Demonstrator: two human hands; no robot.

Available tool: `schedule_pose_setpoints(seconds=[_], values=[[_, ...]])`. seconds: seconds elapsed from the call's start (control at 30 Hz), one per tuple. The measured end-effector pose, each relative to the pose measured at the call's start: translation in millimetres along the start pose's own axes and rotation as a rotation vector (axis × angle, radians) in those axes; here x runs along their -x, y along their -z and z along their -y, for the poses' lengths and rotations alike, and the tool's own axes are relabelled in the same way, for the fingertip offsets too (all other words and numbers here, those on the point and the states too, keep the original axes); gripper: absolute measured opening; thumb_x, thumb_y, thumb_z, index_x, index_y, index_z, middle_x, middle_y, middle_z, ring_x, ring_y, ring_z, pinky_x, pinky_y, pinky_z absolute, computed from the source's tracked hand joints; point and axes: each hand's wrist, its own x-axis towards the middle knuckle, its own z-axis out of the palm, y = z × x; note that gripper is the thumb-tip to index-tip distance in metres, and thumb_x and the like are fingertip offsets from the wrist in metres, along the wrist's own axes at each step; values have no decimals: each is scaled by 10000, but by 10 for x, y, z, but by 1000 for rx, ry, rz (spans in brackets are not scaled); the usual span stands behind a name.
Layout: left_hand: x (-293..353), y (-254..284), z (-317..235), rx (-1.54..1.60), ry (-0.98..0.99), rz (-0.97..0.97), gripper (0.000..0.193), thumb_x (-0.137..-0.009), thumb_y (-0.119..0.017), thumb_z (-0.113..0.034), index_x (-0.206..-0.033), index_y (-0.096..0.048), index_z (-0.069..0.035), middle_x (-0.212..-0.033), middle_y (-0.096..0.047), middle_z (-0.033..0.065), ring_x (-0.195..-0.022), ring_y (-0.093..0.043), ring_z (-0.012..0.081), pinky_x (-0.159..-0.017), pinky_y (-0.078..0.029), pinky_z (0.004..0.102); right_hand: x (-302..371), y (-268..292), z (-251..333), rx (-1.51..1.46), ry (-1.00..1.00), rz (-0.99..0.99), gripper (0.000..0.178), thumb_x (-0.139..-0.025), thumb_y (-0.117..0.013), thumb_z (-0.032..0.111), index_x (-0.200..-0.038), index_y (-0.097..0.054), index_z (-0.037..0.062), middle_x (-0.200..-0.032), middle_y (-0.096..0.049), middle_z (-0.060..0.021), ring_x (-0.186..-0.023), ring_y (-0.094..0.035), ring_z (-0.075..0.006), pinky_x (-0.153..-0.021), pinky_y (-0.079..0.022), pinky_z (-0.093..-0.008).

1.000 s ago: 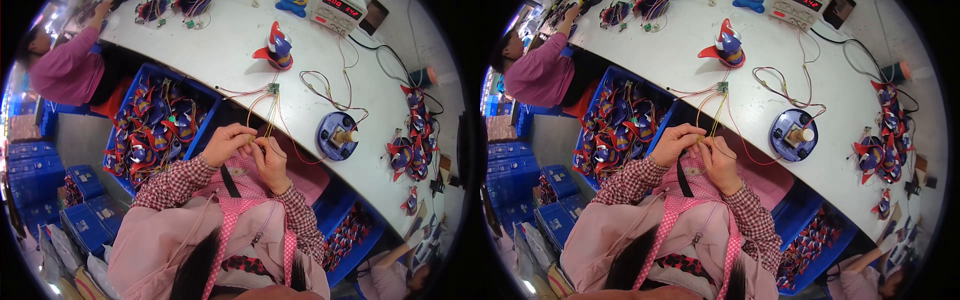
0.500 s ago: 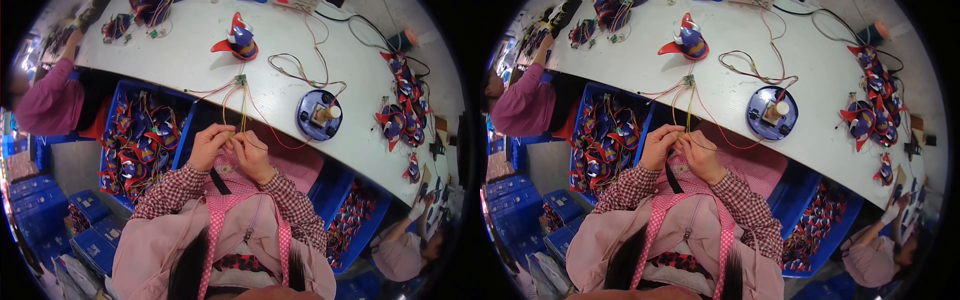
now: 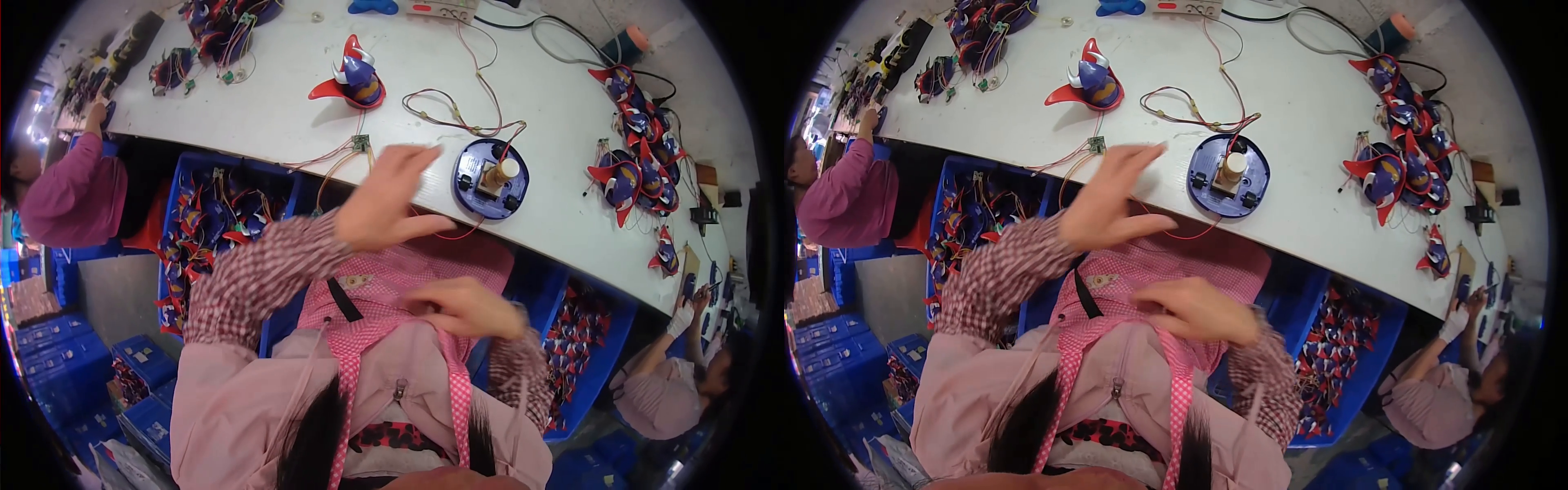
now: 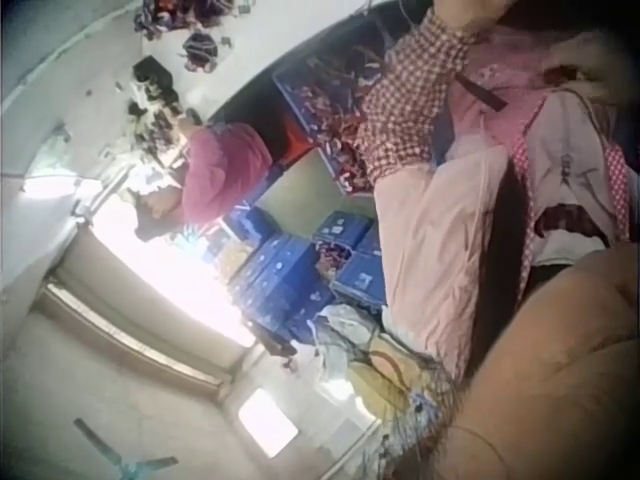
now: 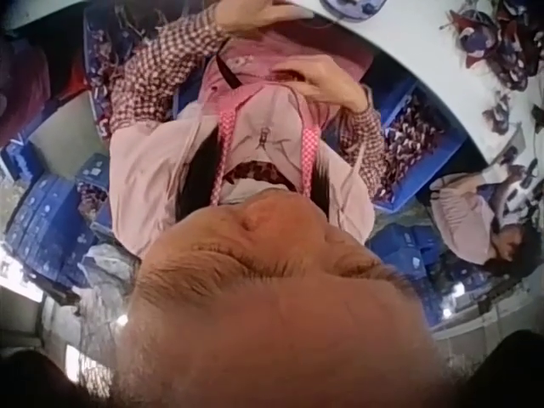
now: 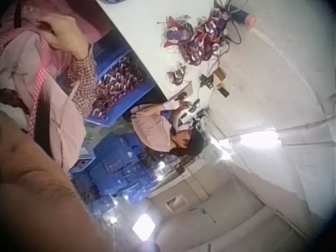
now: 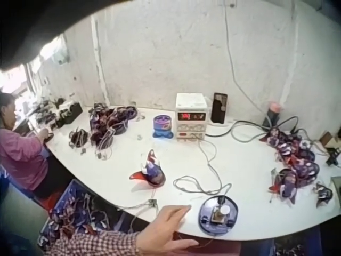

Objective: Assembling electronic components and testing toy parts at a factory workbench.

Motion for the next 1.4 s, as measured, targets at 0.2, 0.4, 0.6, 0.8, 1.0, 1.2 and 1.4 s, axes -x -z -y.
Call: schedule_pose_setpoints(seconds=[0.2, 0.4, 0.6, 0.8, 1.0, 1.2, 1.4], values=[[-456, -635, 87, -115, -36, -12, 1091, -487, -807, -486, -1297, -319, 59, -1293, -370, 241, -1223, -347, 387, -955, -315, 491, -169, 666, 122, 445, -234, -1059, 300, -752, -706, 101, -1001, -586, -15, -858, -626, -121, -737, -613, -267, -642, -486, -315], [-493, -841, 38, -60, 3, 21, 1088, -472, -802, -460, -1295, -320, 65, -1276, -387, 232, -1199, -379, 356, -946, -309, 449, -280, 720, -321, 459, -215, -972, 238, -782, -702, 124, -921, -591, -35, -812, -617, -118, -698, -611, -268, -619, -483, -305], [-544, -762, 61, -53, 55, 55, 1061, -472, -801, -438, -1277, -337, 75, -1264, -399, 232, -1199, -378, 358, -959, -300, 444, -207, 749, -253, 670, -45, -1012, 147, -836, -652, 116, -862, -585, -13, -780, -621, -104, -654, -611, -196, -572, -478, -287], [-542, -748, 108, -54, 25, 25, 1030, -489, -808, -468, -1259, -373, 61, -1266, -391, 243, -1189, -385, 365, -960, -305, 444, 13, 1279, -362, 577, -168, -1225, 135, -884, -603, 114, -829, -575, -6, -731, -605, -51, -593, -551, -101, -540, -446, -244], [-43, -330, 165, -13, -35, -120, 570, -651, -767, -379, -1011, -536, -2, -1113, -483, 187, -1081, -429, 333, -923, -342, 445, 318, 1534, -859, 492, -402, -1167, 173, -887, -615, 144, -918, -584, -23, -813, -585, -38, -653, -505, -70, -585, -433, -221], [407, 390, 759, -342, 206, -253, 500, -678, -752, -373, -957, -579, 3, -1041, -532, 159, -1032, -457, 333, -911, -364, 433, 111, 1263, -488, 671, -238, -1361, 230, -875, -614, 120, -1052, -568, -20, -902, -559, -52, -715, -505, -92, -618, -426, -224], [-115, 392, 1189, -495, 309, -317, 576, -651, -759, -417, -1016, -603, 1, -1017, -579, 158, -1051, -479, 333, -946, -355, 414, -965, 504, -5, 672, -80, -671, 367, -789, -651, 134, -1095, -523, -22, -950, -517, -189, -813, -535, -328, -700, -460, -382]])
